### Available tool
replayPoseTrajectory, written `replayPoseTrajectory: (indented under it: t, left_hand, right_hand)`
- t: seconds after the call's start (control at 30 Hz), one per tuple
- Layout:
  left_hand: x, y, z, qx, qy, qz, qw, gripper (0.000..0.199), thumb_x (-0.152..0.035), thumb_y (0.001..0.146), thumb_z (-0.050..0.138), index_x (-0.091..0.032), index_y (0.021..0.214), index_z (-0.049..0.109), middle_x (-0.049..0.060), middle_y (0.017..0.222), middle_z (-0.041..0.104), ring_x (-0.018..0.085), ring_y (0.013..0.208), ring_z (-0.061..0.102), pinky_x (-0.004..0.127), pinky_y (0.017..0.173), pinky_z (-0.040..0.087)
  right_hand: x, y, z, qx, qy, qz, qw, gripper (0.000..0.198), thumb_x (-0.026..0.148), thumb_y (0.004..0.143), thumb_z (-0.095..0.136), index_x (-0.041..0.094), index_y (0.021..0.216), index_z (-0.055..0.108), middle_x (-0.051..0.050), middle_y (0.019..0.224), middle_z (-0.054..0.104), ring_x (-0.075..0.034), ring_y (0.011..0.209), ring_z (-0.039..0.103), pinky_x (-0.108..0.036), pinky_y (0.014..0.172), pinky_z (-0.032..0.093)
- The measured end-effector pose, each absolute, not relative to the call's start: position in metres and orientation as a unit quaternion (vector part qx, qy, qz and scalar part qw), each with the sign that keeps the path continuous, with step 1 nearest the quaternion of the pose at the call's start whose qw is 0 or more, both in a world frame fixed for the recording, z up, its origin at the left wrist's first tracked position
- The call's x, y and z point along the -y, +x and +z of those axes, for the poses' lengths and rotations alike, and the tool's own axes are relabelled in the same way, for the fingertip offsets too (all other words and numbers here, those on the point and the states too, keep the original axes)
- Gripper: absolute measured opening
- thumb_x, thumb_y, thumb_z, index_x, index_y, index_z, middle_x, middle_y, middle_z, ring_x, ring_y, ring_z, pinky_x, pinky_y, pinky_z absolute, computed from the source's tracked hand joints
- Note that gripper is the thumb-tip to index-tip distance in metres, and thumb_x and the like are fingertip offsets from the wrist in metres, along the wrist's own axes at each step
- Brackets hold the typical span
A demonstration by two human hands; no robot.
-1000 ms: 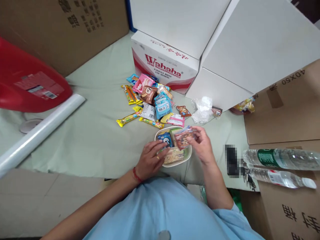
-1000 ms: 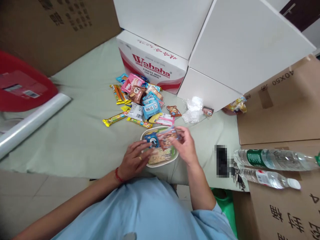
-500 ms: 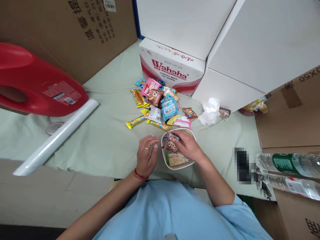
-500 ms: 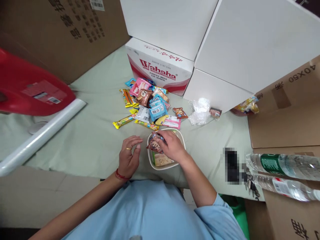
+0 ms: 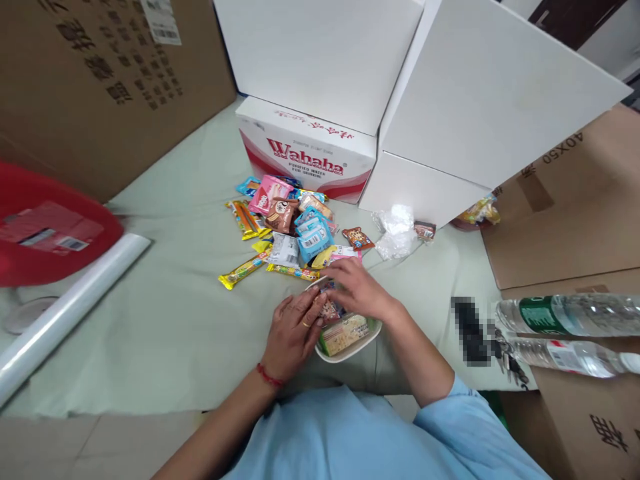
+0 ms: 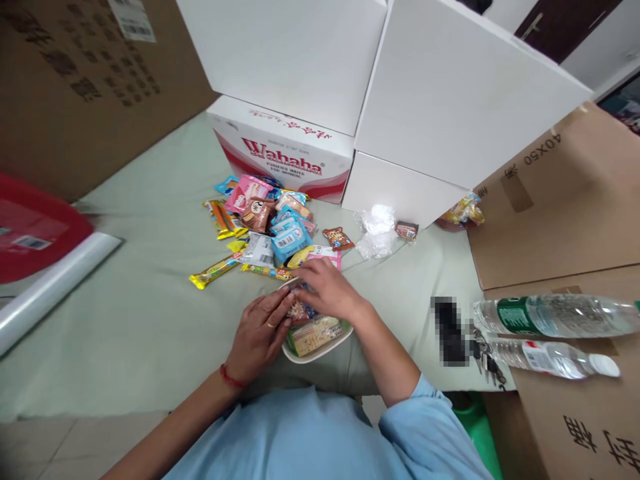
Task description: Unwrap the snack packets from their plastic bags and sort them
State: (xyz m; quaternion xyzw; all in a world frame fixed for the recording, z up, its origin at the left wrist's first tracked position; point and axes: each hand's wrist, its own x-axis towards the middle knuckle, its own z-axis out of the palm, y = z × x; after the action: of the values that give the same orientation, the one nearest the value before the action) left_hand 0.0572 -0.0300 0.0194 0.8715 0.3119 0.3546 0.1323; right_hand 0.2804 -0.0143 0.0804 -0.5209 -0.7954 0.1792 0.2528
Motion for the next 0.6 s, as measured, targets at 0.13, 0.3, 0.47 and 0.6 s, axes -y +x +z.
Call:
replayPoseTrajectory:
  t: [0.13, 0.3, 0.47, 0.6]
  left_hand:
    - [0.029, 0.06, 0.023, -0.336, 0.872, 0.339, 0.106, 0.057, -0.022, 0.098, 0.058, -0.028, 0.153, 0.043, 0.012, 0.143, 0.063, 0.025, 0.125, 0.062, 0.045, 0.104, 0.042]
    - [0.032, 0.061, 0.014, -0.334, 0.864, 0.358, 0.119, 0.058, -0.023, 0.099, 0.057, -0.028, 0.155, 0.041, 0.013, 0.144, 0.062, 0.026, 0.128, 0.061, 0.041, 0.099, 0.049]
    - [0.033, 0.058, 0.003, -0.336, 0.853, 0.366, 0.162, 0.063, -0.021, 0.099, 0.056, -0.033, 0.158, 0.036, 0.011, 0.148, 0.057, 0.025, 0.133, 0.058, 0.042, 0.103, 0.053]
    - [0.034, 0.059, 0.003, -0.337, 0.85, 0.367, 0.168, 0.065, -0.022, 0.098, 0.056, -0.035, 0.158, 0.034, 0.011, 0.149, 0.057, 0.025, 0.133, 0.057, 0.043, 0.104, 0.055]
  right_hand:
    - [0.015, 0.379, 0.074, 0.501, -0.761, 0.071, 0.406, 0.033, 0.041, 0.099, 0.053, 0.02, 0.121, 0.066, -0.011, 0.12, 0.069, -0.022, 0.106, 0.063, -0.037, 0.094, 0.051]
    - [0.003, 0.5, 0.067, 0.179, -0.895, 0.029, 0.408, 0.048, 0.051, 0.095, 0.052, 0.009, 0.115, 0.064, -0.019, 0.107, 0.07, -0.026, 0.099, 0.067, -0.034, 0.08, 0.055]
    - [-0.033, 0.528, 0.048, 0.14, -0.888, 0.13, 0.418, 0.047, 0.053, 0.088, 0.063, 0.007, 0.097, 0.067, -0.015, 0.087, 0.07, -0.02, 0.076, 0.065, -0.026, 0.058, 0.051]
    - [-0.04, 0.518, 0.038, 0.147, -0.854, 0.181, 0.465, 0.039, 0.042, 0.084, 0.069, 0.006, 0.1, 0.065, -0.008, 0.082, 0.069, -0.011, 0.067, 0.06, -0.022, 0.057, 0.046]
